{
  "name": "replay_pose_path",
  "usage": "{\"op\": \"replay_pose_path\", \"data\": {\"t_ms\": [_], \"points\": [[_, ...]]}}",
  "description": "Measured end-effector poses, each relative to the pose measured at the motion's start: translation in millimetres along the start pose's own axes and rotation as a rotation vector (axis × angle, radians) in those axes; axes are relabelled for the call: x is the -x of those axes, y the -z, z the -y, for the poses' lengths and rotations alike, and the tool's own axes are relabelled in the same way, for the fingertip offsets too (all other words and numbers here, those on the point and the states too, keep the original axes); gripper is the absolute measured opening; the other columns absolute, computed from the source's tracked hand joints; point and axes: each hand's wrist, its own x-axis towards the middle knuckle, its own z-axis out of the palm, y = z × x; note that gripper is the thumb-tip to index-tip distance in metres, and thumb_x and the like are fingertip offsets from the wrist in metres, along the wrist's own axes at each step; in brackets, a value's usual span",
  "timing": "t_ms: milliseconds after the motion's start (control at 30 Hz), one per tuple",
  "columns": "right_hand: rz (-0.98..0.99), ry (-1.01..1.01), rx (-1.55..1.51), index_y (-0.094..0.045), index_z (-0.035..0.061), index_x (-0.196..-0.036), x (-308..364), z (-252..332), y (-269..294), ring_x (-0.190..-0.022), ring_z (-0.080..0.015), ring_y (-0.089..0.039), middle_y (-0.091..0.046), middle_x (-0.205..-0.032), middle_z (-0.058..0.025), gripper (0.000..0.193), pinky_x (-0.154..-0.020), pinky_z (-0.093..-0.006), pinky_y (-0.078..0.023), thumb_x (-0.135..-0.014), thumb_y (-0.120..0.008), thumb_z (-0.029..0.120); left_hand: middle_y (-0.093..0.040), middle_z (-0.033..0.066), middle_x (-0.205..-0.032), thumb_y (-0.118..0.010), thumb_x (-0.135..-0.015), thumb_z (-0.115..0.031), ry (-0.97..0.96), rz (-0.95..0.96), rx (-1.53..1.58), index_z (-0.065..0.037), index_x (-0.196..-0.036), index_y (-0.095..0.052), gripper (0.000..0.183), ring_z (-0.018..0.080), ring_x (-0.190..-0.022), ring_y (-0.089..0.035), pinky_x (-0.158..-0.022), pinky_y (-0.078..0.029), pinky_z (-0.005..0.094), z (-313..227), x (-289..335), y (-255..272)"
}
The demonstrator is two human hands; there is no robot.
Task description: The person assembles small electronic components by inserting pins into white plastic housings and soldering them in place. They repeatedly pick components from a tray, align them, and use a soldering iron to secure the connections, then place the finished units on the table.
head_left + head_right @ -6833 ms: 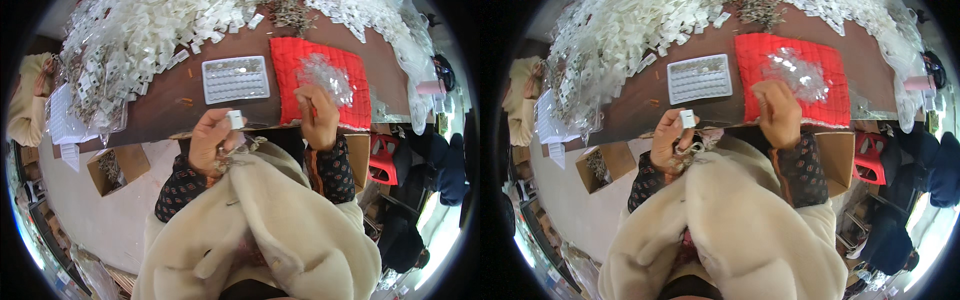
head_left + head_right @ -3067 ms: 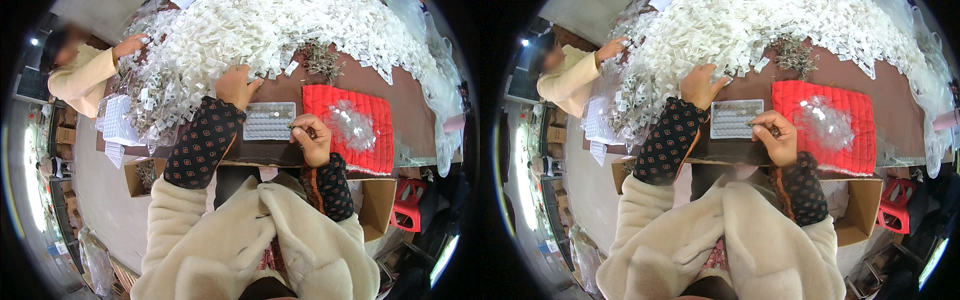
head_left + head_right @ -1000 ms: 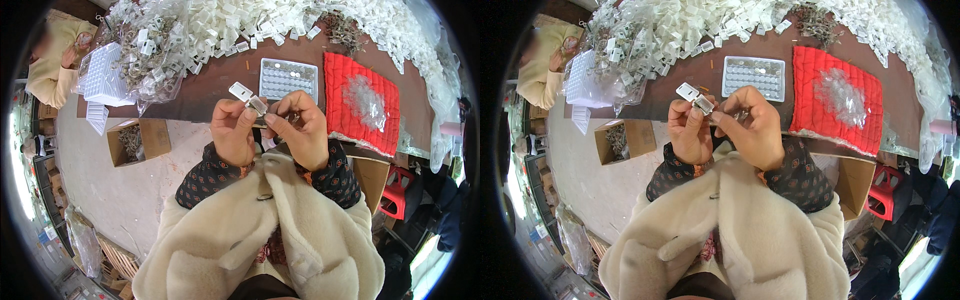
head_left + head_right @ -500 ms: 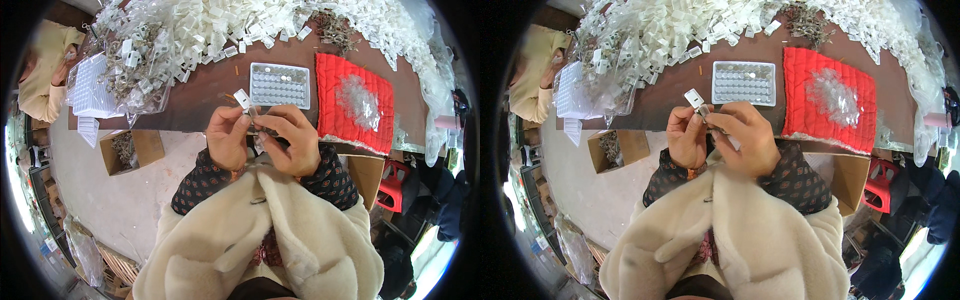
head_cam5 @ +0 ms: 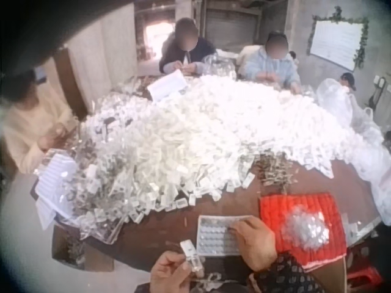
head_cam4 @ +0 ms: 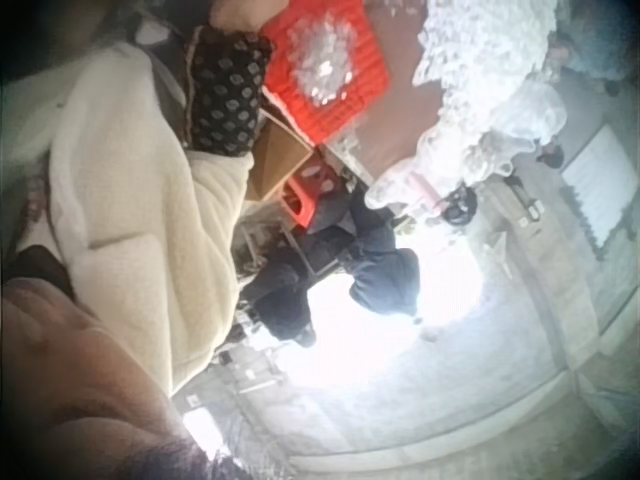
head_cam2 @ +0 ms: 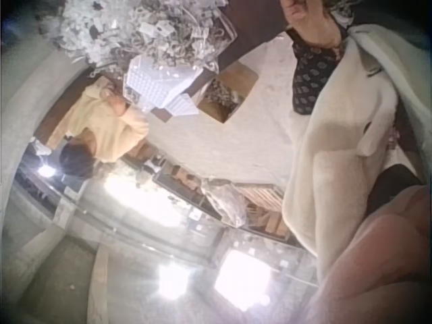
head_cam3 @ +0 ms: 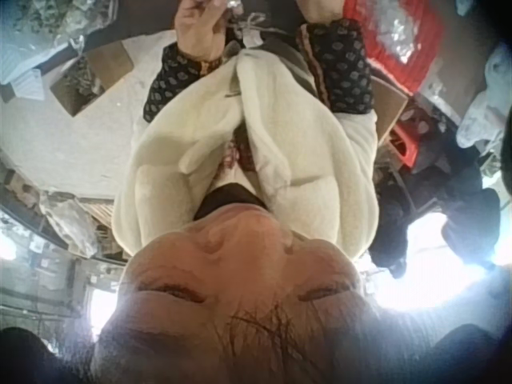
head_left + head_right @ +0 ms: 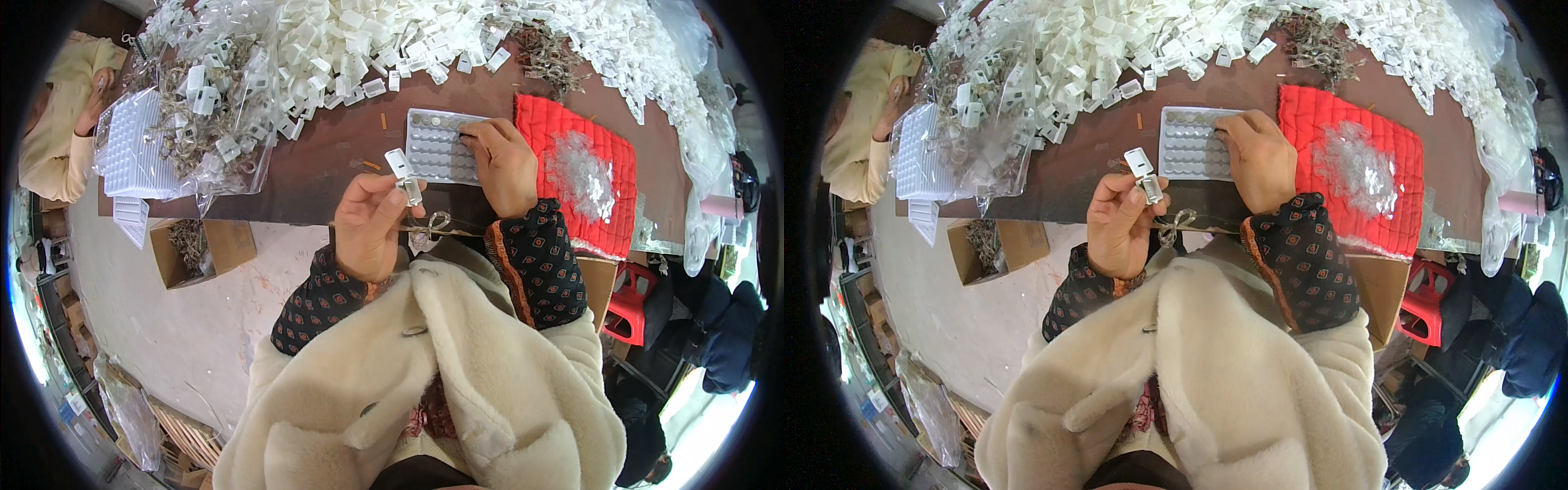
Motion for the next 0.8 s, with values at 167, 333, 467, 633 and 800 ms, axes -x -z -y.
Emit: {"op": "replay_pose_path", "data": {"t_ms": [167, 333, 467, 633, 800], "points": [[0.059, -0.032, 0.045, -0.065, 0.0078, -0.1, -3.2, 0.5, 0.9, -0.086, -0.0337, -0.064, -0.064, -0.097, -0.0123, 0.015, -0.072, -0.0396, -0.052, -0.086, -0.067, 0.003, -0.068, 0.02, -0.112, -0.059, -0.097, 0.0, 0.023, 0.043, 0.055, -0.006, -0.113, -0.057, 0.018, 0.0222, -0.092, -0.066, -0.083, -0.054, 0.0353, 2.5, -4.9, 0.6], [0.095, -0.066, 0.081, -0.062, 0.0046, -0.096, -9.9, 13.3, 4.9, -0.084, -0.0337, -0.064, -0.063, -0.095, -0.014, 0.013, -0.071, -0.0382, -0.052, -0.085, -0.068, 0.0, -0.067, 0.0212, -0.113, -0.062, -0.096, -0.007, 0.019, 0.033, 0.008, -0.009, -0.111, -0.061, 0.015, 0.024, -0.09, -0.064, -0.082, -0.051, 0.038, 3.2, -6.2, -1.6], [0.053, 0.098, -0.287, -0.062, 0.0023, -0.094, 5.0, 46.0, 23.8, -0.083, -0.0321, -0.063, -0.062, -0.092, -0.0125, 0.016, -0.073, -0.0367, -0.052, -0.082, -0.069, -0.005, -0.068, 0.0179, -0.112, -0.062, -0.096, -0.005, -0.007, 0.042, -0.009, -0.008, -0.11, -0.061, 0.014, 0.0237, -0.092, -0.064, -0.083, -0.052, 0.0376, 4.5, -5.0, -5.0], [0.094, 0.146, -0.295, -0.065, 0.0014, -0.097, 19.4, 77.8, 32.5, -0.083, -0.0298, -0.064, -0.062, -0.094, -0.0126, 0.017, -0.071, -0.0353, -0.054, -0.082, -0.068, -0.007, -0.068, 0.0137, -0.105, -0.06, -0.096, 0.0, -0.023, 0.036, 0.007, -0.004, -0.11, -0.06, 0.015, 0.0222, -0.091, -0.065, -0.083, -0.054, 0.0364, 6.3, -2.5, -10.8], [0.075, 0.17, -0.366, -0.067, 0.0015, -0.099, 18.9, 77.5, 31.2, -0.082, -0.0295, -0.064, -0.062, -0.095, -0.0142, 0.019, -0.069, -0.0344, -0.055, -0.083, -0.067, -0.007, -0.068, 0.0127, -0.102, -0.06, -0.096, 0.001, 0.032, -0.005, 0.055, -0.002, -0.109, -0.059, 0.014, 0.0212, -0.088, -0.065, -0.081, -0.054, 0.0354, 4.2, -1.1, -13.2]]}}
